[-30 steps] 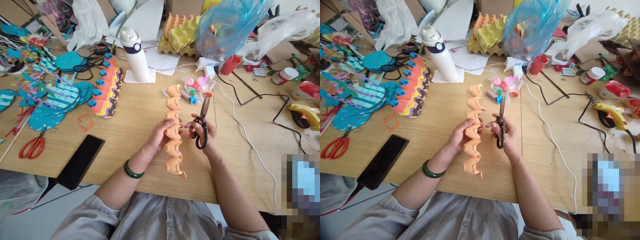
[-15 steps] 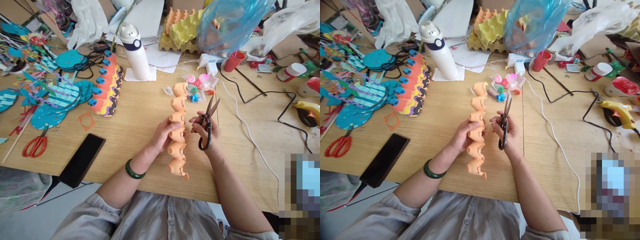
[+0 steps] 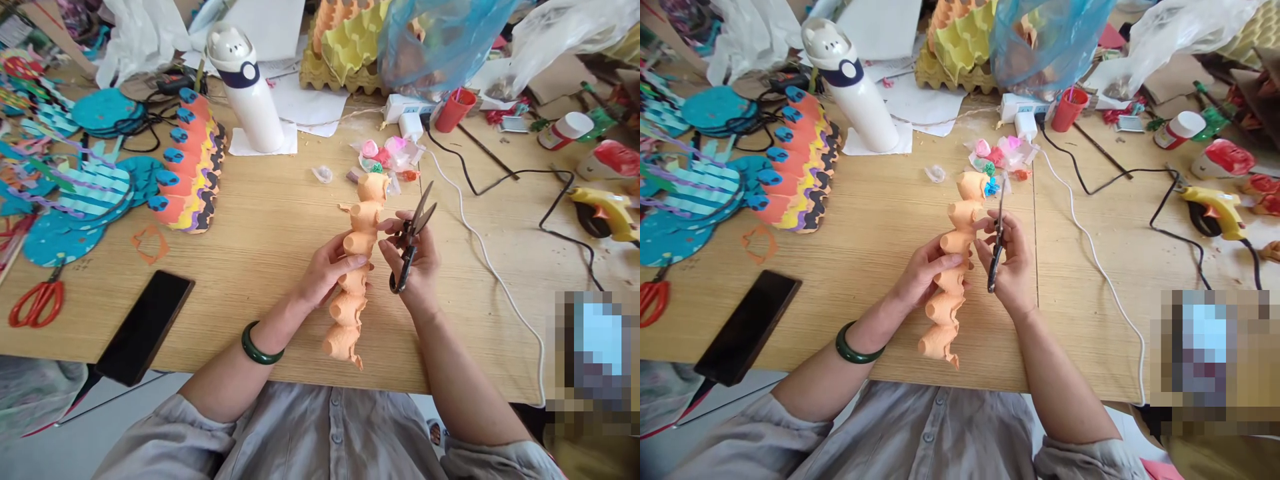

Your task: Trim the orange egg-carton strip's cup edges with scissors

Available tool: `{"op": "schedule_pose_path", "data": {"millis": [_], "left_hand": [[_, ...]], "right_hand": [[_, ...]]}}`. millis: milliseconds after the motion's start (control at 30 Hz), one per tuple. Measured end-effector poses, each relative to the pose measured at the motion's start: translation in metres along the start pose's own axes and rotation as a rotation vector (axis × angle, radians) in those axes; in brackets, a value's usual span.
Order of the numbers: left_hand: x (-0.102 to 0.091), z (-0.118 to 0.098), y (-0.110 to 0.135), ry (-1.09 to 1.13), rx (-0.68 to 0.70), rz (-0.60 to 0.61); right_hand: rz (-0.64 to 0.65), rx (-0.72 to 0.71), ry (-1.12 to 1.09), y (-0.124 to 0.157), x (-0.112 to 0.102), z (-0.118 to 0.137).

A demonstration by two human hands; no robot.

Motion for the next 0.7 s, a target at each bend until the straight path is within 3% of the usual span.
{"op": "schedule_pose_path", "data": {"millis": [233, 467, 600, 700], "left_hand": [[0.001, 0.004, 0.000, 0.003, -0.046, -0.003], [-0.008, 0.003, -0.001, 0.014, -0.051, -0.067], [-0.014, -0.005, -0.002, 0.002, 0.011, -0.117], [-0.025, -0.018, -0.001, 0.008, 0.120, -0.228]], "right_hand": [[-0.044, 0.042, 0.085, 0.001, -0.001, 0.001], [-0.210, 0.129, 0.022, -0.004, -0.020, -0.008], [-0.307, 0.176, 0.010, -0.009, -0.039, -0.025], [-0.324, 0.167, 0.166, -0.013, -0.051, -0.035]]}}
Point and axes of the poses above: each hand's wrist, its own y-axis away from the middle knuckle, its own x-axis out of the palm, z = x × y, the point moved 7 cm from there along -y, towards the middle knuckle, and after that the axes turned 6 degrees about z, right-handed, at the moved point
